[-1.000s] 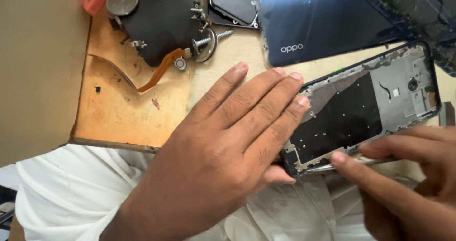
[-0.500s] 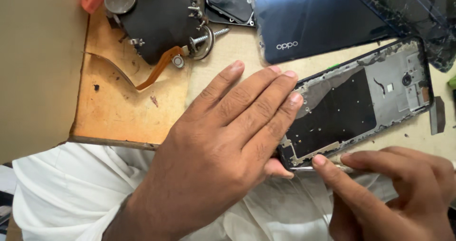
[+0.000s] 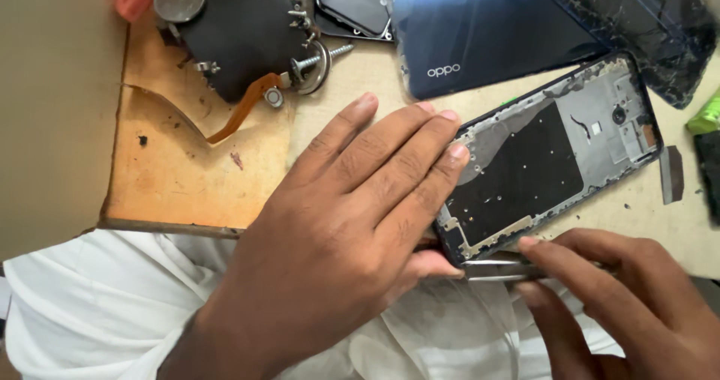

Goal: The person scrapes old adhesive and broken glass residue from the frame of a disassembled smartphone using a small blade tool, working around the edges of the frame. They reposition the phone frame repeatedly on the workbench to reach different sides while other phone parts and tools lie around the bench.

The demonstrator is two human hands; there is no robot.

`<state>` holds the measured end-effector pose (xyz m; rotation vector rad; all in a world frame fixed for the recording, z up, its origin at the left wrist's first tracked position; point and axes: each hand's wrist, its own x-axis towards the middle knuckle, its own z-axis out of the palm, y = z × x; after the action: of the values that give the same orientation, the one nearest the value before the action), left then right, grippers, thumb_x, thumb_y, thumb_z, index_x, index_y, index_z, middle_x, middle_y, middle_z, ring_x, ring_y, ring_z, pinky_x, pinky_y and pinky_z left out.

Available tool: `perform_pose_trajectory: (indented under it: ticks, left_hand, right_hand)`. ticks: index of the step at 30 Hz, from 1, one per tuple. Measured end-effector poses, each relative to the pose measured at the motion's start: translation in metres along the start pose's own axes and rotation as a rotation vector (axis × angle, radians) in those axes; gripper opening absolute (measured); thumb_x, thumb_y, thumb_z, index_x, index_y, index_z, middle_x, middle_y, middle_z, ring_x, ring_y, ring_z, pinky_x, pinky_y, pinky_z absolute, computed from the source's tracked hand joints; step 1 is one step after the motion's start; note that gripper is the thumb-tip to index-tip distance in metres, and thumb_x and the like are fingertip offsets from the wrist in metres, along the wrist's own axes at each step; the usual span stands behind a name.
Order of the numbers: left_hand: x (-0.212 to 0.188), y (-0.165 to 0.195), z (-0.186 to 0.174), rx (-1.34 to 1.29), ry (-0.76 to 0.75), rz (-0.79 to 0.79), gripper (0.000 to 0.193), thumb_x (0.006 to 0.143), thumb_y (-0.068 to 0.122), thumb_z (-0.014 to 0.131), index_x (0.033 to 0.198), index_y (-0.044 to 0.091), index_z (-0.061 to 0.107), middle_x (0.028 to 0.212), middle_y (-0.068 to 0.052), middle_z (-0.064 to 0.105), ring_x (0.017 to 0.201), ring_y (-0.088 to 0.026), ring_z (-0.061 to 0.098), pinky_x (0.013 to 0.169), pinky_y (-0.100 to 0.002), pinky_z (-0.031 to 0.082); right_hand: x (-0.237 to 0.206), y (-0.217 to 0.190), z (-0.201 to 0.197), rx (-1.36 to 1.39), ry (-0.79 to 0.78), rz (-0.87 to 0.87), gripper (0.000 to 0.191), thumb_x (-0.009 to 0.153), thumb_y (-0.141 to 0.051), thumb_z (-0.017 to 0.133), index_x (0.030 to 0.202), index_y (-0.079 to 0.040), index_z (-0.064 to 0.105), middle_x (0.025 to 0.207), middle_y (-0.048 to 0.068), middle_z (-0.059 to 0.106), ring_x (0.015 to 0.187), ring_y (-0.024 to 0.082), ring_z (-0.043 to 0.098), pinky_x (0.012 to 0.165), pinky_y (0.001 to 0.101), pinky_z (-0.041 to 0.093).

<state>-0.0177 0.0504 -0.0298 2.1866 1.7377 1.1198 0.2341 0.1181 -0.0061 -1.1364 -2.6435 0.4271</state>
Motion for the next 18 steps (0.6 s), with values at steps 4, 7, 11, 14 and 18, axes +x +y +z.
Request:
perform_pose_trajectory:
  ticks: [4, 7, 11, 14, 18]
  left_hand:
    - [-0.001, 0.000, 0.001, -0.004, 0.010, -0.001, 0.078, 0.076, 0.041, 0.076, 0.135, -0.008, 0.059, 0.142, -0.020, 0.056, 0.140, -0.033, 0.048, 0.121, -0.053, 0.033]
    - [-0.001, 0.001, 0.001, -0.001, 0.016, -0.002, 0.079, 0.076, 0.042, 0.077, 0.135, -0.008, 0.060, 0.142, -0.020, 0.057, 0.140, -0.032, 0.048, 0.120, -0.053, 0.034]
    - [0.000, 0.001, 0.002, -0.011, 0.028, -0.006, 0.078, 0.077, 0.043, 0.077, 0.134, -0.008, 0.060, 0.141, -0.020, 0.057, 0.139, -0.032, 0.048, 0.120, -0.053, 0.034]
    - [0.000, 0.000, 0.002, 0.003, 0.030, 0.001, 0.078, 0.076, 0.044, 0.076, 0.133, -0.008, 0.061, 0.141, -0.020, 0.058, 0.139, -0.032, 0.049, 0.119, -0.053, 0.035]
    - [0.000, 0.001, 0.002, -0.004, 0.035, -0.004, 0.077, 0.077, 0.044, 0.075, 0.132, -0.008, 0.062, 0.140, -0.019, 0.059, 0.138, -0.032, 0.050, 0.119, -0.053, 0.035]
  right_hand:
    - [0.009, 0.012, -0.012, -0.107, -0.102, -0.118, 0.044, 0.073, -0.008, 0.084, 0.116, -0.019, 0.079, 0.105, 0.008, 0.068, 0.081, 0.014, 0.069, 0.066, 0.0290, 0.054]
    - [0.011, 0.024, -0.021, -0.125, -0.124, -0.163, 0.038, 0.076, -0.009, 0.084, 0.112, -0.018, 0.080, 0.101, 0.008, 0.070, 0.079, 0.014, 0.067, 0.061, 0.0277, 0.051]
    - [0.015, 0.022, -0.025, -0.155, -0.126, -0.121, 0.026, 0.074, -0.011, 0.081, 0.101, -0.012, 0.078, 0.096, 0.010, 0.072, 0.080, 0.018, 0.070, 0.064, 0.0321, 0.054]
    - [0.030, 0.013, -0.028, -0.200, -0.117, -0.202, 0.021, 0.075, -0.011, 0.079, 0.095, -0.004, 0.076, 0.091, 0.013, 0.072, 0.078, 0.024, 0.072, 0.065, 0.0358, 0.055]
    - [0.050, 0.005, -0.028, -0.165, -0.124, -0.344, 0.018, 0.081, -0.012, 0.079, 0.095, -0.001, 0.075, 0.090, 0.014, 0.073, 0.077, 0.024, 0.072, 0.066, 0.0342, 0.055]
